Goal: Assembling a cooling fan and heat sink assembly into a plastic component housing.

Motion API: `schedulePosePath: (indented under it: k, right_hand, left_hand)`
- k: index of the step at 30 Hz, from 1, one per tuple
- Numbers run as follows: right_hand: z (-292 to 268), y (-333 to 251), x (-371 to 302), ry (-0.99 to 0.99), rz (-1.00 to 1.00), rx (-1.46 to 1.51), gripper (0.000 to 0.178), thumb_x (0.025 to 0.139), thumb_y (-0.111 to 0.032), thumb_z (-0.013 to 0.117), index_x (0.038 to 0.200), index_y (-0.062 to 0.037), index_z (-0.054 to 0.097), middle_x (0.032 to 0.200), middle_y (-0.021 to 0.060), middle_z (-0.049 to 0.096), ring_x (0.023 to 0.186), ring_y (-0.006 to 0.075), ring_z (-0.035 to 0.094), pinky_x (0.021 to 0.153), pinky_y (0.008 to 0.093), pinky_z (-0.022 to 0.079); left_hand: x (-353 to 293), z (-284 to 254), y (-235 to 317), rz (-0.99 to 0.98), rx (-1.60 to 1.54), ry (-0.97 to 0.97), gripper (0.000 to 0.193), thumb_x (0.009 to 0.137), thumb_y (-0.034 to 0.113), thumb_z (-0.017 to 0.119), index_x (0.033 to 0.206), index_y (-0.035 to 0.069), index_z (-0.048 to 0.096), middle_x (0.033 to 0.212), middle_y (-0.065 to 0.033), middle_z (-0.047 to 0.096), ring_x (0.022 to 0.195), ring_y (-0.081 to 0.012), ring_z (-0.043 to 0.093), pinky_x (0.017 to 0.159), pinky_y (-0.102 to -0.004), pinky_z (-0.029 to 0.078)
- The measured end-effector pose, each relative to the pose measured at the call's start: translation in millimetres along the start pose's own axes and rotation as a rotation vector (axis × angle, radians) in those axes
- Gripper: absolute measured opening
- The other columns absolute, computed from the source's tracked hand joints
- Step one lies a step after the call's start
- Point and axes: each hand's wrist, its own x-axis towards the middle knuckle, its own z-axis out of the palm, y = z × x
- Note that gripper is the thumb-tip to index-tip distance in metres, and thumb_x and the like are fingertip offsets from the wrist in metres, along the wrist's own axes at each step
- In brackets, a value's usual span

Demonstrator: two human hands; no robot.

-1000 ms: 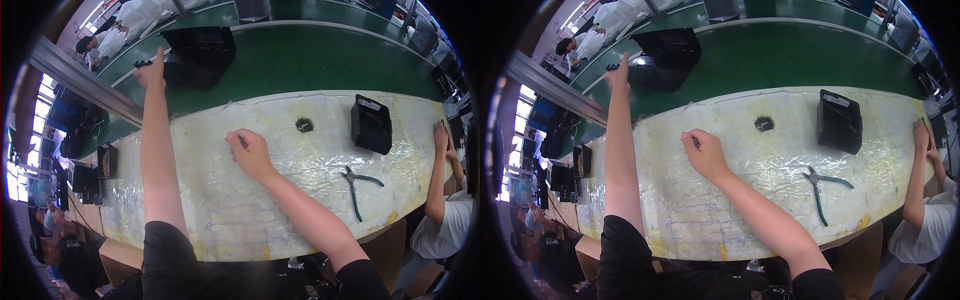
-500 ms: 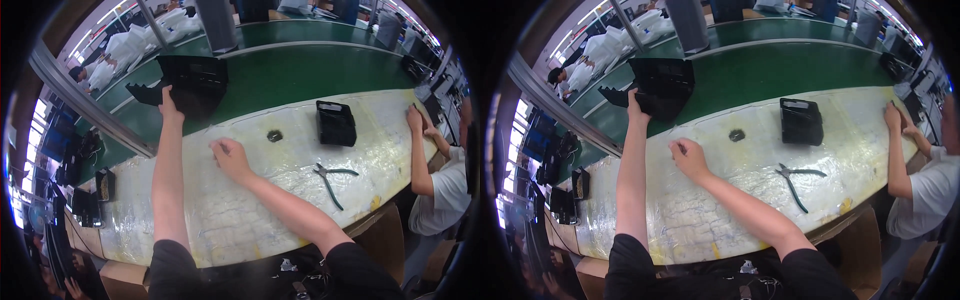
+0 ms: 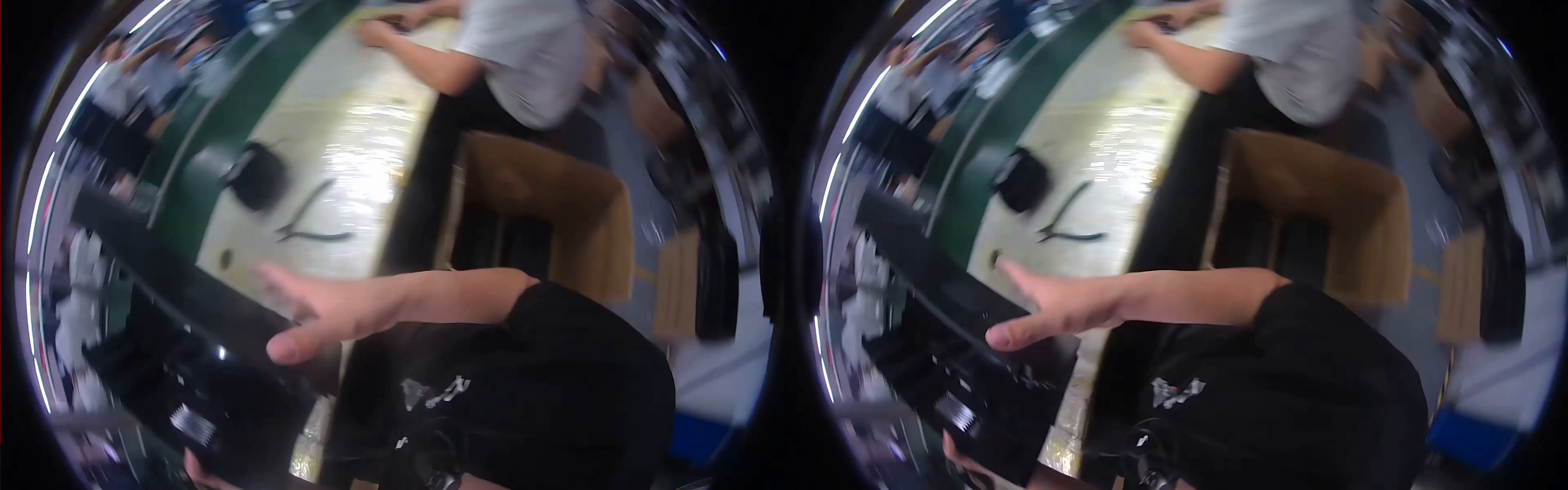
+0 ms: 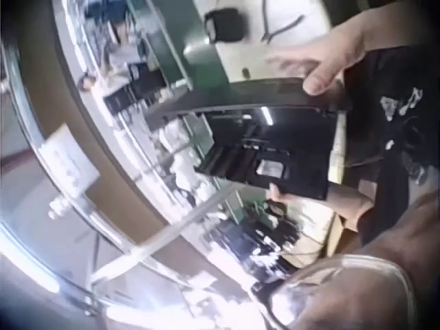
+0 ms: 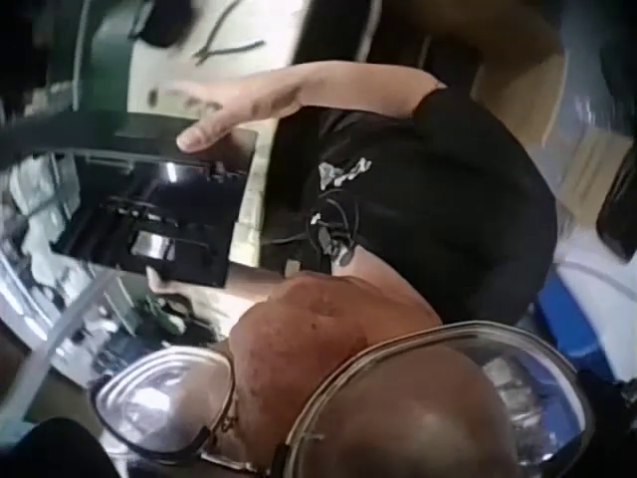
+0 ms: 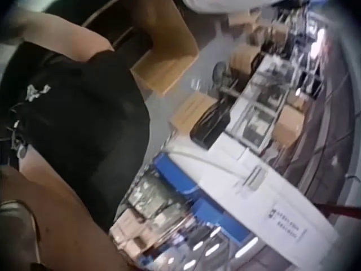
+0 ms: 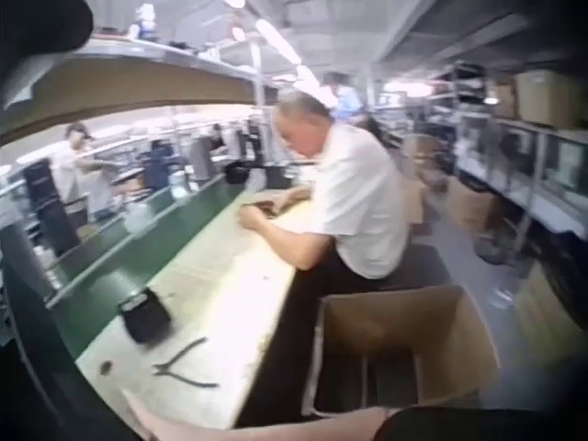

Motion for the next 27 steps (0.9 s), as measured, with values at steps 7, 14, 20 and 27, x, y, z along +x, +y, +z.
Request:
schedulePosePath:
  k: [7, 14, 20, 27]
  right_hand:
    - [1, 8, -149, 0.085, 0.0, 0.287, 0.104, 0.075, -0.039, 0.077, 0.145, 0.0022, 0.012, 0.137, 0.0196, 0.037, 0.127, 0.0254, 0.037, 0.105, 0.0347, 0.032]
    - [-74, 36, -334, 0.519, 0.141, 0.343, 0.063, 0.069, -0.019, 0.069, 0.126, 0.0015, 0.051, 0.12, 0.0118, 0.059, 0.111, 0.0177, 0.056, 0.096, 0.0332, 0.043]
    - [-99, 59, -444, 0.865, -0.045, 0.559, 0.058, 0.075, -0.022, 0.059, 0.123, 0.0081, 0.05, 0.116, 0.0224, 0.06, 0.101, 0.0305, 0.063, 0.091, 0.0423, 0.051]
    - [-184, 83, -465, 1.107, 0.113, 0.627, 0.034, 0.077, -0.012, 0.058, 0.106, 0.0061, 0.061, 0.1, 0.0163, 0.068, 0.092, 0.0281, 0.066, 0.089, 0.0416, 0.053]
  left_hand:
    - [-33, 173, -96, -0.423, -0.095, -0.127, 0.058, 0.091, 0.046, 0.044, 0.132, 0.004, 0.042, 0.132, -0.0161, 0.046, 0.122, -0.025, 0.043, 0.105, -0.0387, 0.032]
    - [-53, 243, -162, -0.822, -0.828, -0.04, 0.072, 0.094, 0.058, 0.033, 0.144, 0.005, 0.029, 0.143, -0.0149, 0.035, 0.132, -0.0281, 0.033, 0.11, -0.039, 0.023]
    - [-54, 222, -167, -0.657, 0.158, -0.431, 0.079, 0.093, 0.06, 0.036, 0.141, -0.002, 0.029, 0.133, -0.0223, 0.045, 0.118, -0.0301, 0.049, 0.094, -0.0388, 0.043]
    - [-111, 114, -157, -0.653, 0.247, 0.016, 0.071, 0.093, 0.055, 0.042, 0.136, -0.001, 0.036, 0.126, -0.0197, 0.051, 0.11, -0.0288, 0.054, 0.093, -0.0409, 0.043]
